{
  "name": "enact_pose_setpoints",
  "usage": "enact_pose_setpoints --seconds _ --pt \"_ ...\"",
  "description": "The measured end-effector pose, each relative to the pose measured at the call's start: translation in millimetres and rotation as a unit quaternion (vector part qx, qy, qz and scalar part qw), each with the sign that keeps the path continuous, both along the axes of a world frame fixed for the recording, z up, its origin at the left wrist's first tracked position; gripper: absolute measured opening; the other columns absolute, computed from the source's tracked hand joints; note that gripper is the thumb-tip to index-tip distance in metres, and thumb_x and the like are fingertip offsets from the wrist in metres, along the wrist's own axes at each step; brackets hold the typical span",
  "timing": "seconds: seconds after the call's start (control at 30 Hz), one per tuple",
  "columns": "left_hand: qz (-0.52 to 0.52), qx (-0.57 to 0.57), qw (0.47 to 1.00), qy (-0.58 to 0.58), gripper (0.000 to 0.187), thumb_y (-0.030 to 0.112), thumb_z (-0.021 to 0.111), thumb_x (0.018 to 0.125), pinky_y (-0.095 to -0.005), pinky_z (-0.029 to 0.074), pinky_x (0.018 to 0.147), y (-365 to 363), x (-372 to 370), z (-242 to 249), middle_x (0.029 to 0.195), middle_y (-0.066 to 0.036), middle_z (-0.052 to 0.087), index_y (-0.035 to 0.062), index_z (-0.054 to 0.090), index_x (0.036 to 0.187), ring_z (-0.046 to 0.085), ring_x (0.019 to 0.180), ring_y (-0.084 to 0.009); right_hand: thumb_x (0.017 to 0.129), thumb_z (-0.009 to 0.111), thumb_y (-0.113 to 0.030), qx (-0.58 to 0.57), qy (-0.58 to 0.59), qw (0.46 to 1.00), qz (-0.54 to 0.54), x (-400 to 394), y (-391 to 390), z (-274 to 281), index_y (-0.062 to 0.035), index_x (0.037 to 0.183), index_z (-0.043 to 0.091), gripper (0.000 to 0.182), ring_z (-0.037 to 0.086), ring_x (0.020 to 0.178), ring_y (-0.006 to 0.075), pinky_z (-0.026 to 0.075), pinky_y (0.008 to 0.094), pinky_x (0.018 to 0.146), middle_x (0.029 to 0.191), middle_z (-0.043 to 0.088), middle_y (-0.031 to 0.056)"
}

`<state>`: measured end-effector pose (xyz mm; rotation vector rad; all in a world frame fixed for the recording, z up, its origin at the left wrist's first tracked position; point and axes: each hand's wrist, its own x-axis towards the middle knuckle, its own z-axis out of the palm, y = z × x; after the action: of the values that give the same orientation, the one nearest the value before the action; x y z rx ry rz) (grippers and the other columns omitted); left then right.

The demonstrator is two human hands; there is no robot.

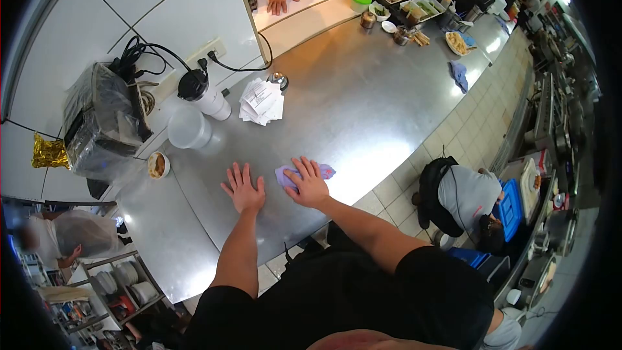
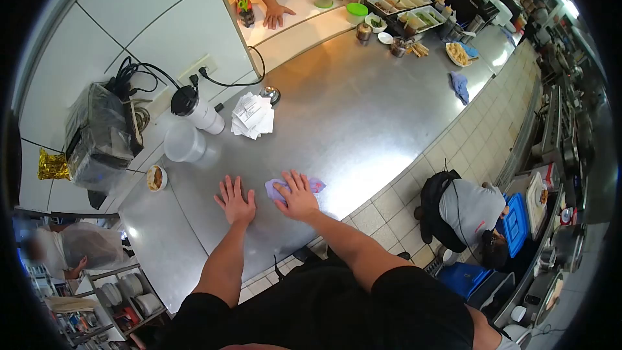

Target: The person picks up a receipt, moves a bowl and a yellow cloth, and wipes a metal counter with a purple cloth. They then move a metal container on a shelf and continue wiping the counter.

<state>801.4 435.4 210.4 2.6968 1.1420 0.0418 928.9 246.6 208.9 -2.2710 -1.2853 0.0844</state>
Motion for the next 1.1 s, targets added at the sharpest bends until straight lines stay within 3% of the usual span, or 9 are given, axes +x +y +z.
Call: enact_pose_setpoints --seconds 0.13,0.33,0.43,0.53,0.63,0.87,0.97,1.1 --pt "-0.004 0.019 1.0 0.002 0.067 0.05 0.051 0.097 -0.0643 0.002 0.123 1.4 -0.2 -4.6 0.169 -0.006 0.02 0.0226 0.037 0.156 0.013 0.156 -0.0334 0.09 0.065 -0.046 -0.008 0.005 1.0 -0.001 0.6 1.0 -0.7 -0.0195 0.142 0.056 0.059 0.032 0.146 0.0401 0.023 0.057 0.12 0.154 0.041 0.0169" --pt "-0.004 0.021 1.0 0.014 0.068 0.05 0.05 0.096 -0.0635 0.001 0.123 2.8 -0.6 -7.0 0.17 -0.006 0.018 0.0223 0.037 0.156 0.013 0.156 -0.0333 0.089 0.067 -0.045 -0.078 0.08 0.991 -0.08 16.9 45.1 24.0 -0.0105 0.129 0.061 0.053 0.044 0.134 0.0368 0.031 0.0531 0.114 0.137 0.052 0.0176" --pt "-0.006 0.029 1.0 0.006 0.068 0.05 0.05 0.096 -0.0633 0.001 0.123 1.6 -1.1 -8.1 0.17 -0.006 0.018 0.0219 0.037 0.156 0.013 0.156 -0.0336 0.087 0.068 -0.041 -0.013 0.064 0.997 -0.046 63.3 82.9 39.4 -0.0071 0.122 0.062 0.049 0.048 0.126 0.0333 0.037 0.0509 0.107 0.128 0.054 0.0166" --pt "-0.008 0.028 0.999 0.014 0.069 0.051 0.05 0.095 -0.0635 0.0 0.123 2.1 -1.1 -5.5 0.17 -0.007 0.019 0.0214 0.037 0.156 0.013 0.156 -0.0341 0.084 0.07 -0.038 -0.053 0.055 0.997 -0.017 97.1 124.2 51.7 -0.0071 0.118 0.063 0.046 0.049 0.122 0.033 0.039 0.0498 0.104 0.123 0.054 0.0161" --pt "-0.007 0.019 1.0 0.018 0.069 0.051 0.05 0.095 -0.0636 0.0 0.123 1.8 -0.9 -6.0 0.169 -0.007 0.019 0.0207 0.038 0.156 0.013 0.156 -0.0347 0.082 0.072 -0.035 -0.093 0.006 0.996 0.012 120.6 158.9 53.2 -0.0045 0.127 0.06 0.056 0.049 0.124 0.032 0.038 0.0498 0.104 0.125 0.054 0.015" --pt "-0.004 0.006 1.0 0.015 0.068 0.051 0.05 0.095 -0.0637 0.0 0.123 3.3 -0.9 -5.1 0.169 -0.009 0.02 0.0201 0.039 0.155 0.013 0.156 -0.0355 0.087 0.067 -0.034 -0.057 0.007 0.995 0.086 122.1 191.0 41.6 -0.0052 0.14 0.053 0.062 0.036 0.144 0.0411 0.025 0.0558 0.12 0.154 0.042 0.0183" --pt "-0.001 -0.005 1.0 0.011 0.068 0.051 0.05 0.095 -0.0636 0.0 0.123 3.8 -1.6 -5.5 0.17 -0.009 0.018 0.0205 0.039 0.155 0.012 0.156 -0.0352 0.089 0.066 -0.034 -0.033 0.026 0.994 0.102 88.1 170.8 38.0 -0.0062 0.142 0.052 0.061 0.032 0.147 0.0427 0.024 0.058 0.121 0.157 0.038 0.0192" --pt "-0.006 -0.01 1.0 0.011 0.067 0.051 0.051 0.095 -0.065 0.001 0.122 5.3 -1.8 -6.8 0.169 -0.009 0.02 0.0207 0.041 0.154 0.012 0.156 -0.035 0.09 0.066 -0.038 -0.006 0.047 0.989 0.141 50.9 72.8 44.2 -0.0106 0.14 0.057 0.057 0.031 0.148 0.0429 0.022 0.0611 0.12 0.159 0.037 0.0165"
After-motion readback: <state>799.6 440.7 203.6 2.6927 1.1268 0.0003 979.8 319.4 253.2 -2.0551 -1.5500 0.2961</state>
